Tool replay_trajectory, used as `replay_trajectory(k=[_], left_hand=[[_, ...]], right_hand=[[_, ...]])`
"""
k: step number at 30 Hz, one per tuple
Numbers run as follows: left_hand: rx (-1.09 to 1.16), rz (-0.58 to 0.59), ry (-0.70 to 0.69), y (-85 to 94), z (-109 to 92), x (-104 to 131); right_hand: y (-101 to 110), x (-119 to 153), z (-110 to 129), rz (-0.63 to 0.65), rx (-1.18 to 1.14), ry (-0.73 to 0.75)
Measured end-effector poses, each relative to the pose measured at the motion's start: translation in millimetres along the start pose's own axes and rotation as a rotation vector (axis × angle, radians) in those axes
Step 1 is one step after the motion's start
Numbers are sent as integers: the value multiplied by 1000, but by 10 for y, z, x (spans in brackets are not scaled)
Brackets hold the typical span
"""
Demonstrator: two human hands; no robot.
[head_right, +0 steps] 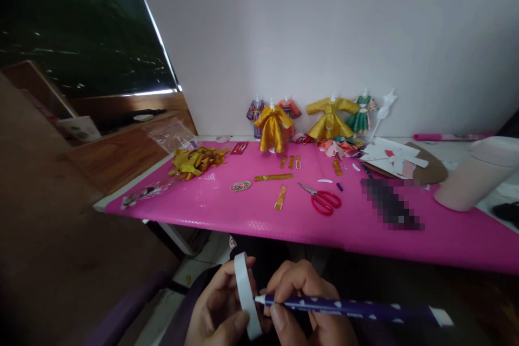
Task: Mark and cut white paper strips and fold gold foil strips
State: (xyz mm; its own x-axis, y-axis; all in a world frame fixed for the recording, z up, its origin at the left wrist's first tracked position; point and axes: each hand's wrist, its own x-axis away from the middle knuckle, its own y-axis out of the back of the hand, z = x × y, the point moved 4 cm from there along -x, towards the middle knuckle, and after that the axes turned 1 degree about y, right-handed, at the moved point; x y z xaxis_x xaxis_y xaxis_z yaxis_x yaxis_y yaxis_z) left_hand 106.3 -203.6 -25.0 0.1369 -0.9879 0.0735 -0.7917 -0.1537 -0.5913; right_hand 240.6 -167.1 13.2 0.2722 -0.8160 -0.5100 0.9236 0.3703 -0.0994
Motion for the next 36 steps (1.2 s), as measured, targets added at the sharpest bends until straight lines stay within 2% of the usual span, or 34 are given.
replay_trajectory(k=[3,8,16,19,25,30,36], left_hand=[[33,32,10,-32,-9,-5],[42,32,10,-18,-6,-11],[27,74,9,109,188,-57],[-16,109,-25,85,171,-44],[19,118,2,65,151,-23],[-18,88,48,83,98,0],[-40,176,38,30,32,13]], right_hand=[[6,11,-52,-20,7,-11],[-11,-22,-10,56,92,76],[16,-9,16,52,147,171],[14,-5,9,56,166,153],[-2,-49,103,66,276,67],[9,-23,160,1,252,84],[-8,11,134,84,322,6]])
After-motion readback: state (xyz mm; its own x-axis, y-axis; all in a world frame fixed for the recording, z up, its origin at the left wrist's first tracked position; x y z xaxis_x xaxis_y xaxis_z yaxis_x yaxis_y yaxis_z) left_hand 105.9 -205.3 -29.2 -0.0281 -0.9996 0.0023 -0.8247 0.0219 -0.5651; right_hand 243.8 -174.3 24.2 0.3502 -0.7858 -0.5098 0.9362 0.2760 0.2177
